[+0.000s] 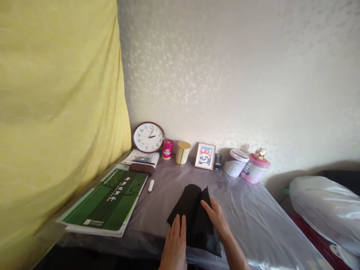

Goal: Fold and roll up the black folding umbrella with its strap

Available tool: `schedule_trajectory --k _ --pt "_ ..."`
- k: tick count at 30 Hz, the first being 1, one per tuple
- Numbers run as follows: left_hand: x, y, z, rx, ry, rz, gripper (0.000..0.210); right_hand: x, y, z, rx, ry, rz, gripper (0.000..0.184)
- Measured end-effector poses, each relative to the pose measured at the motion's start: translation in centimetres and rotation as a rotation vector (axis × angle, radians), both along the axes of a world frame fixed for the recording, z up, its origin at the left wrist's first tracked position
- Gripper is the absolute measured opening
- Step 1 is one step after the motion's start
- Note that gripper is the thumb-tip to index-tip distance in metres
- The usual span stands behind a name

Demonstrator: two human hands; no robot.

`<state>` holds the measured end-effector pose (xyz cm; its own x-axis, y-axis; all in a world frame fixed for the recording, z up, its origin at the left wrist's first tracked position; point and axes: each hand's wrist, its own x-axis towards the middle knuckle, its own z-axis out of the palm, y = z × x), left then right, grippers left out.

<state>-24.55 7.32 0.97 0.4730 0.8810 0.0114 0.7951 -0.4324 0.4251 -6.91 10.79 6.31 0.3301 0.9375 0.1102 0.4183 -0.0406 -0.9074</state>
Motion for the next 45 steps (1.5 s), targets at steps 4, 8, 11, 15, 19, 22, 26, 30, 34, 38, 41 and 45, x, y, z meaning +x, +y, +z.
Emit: schedule_trajectory --k 4,8,11,15,19,22,26,30,34,38,41,45 --pt "0.0 0.1 -1.1 0.043 -0.017 0.010 0.097 -2.0 2.4 -0.4 0.022 0.050 0.059 0.032" --pt "0.1 0.3 -1.3 0.041 -0.057 0.019 0.090 -3.0 4.1 -2.0 -0.009 -0.043 0.050 0.030" --pt "0.1 0.4 -1.7 0.054 -0.074 0.047 0.084 -3.3 4.8 -2.7 -0.055 -0.161 0.019 0.031" --pt "-0.4 0.7 -2.5 0.046 -0.106 0.027 0.079 -3.4 5.4 -2.7 -0.135 -0.279 0.003 0.041" --pt "-1.3 1.0 -3.5 0.021 -0.127 -0.002 0.077 -3.7 5.6 -2.6 -0.173 -0.263 0.055 0.041" --pt "-1.9 1.1 -4.4 0.022 -0.124 -0.007 0.074 -4.2 5.4 -2.4 -0.234 -0.172 0.184 0.035" --pt "-2.6 1.0 -4.7 0.097 -0.088 0.028 0.064 -5.0 4.7 -1.5 -0.209 -0.220 0.356 0.029" --pt "-2.3 0.9 -3.3 0.257 -0.074 0.035 0.054 -5.5 4.2 -0.7 -0.162 -0.393 0.401 0.031" --pt "-1.0 1.1 -2.2 0.298 -0.093 -0.067 0.066 -5.7 3.9 -0.3 -0.153 -0.420 0.442 0.031" --pt "0.1 1.5 -2.9 0.278 -0.060 -0.047 0.071 -5.6 2.6 -0.2 -0.032 -0.480 0.485 0.028" --pt "0.5 1.6 -3.8 0.296 -0.042 0.001 0.068 -5.1 1.5 -0.8 0.142 -0.549 0.471 0.026" --pt "0.8 1.7 -4.5 0.301 -0.053 0.025 0.069 -3.6 1.5 -2.4 0.316 -0.644 0.465 0.025"
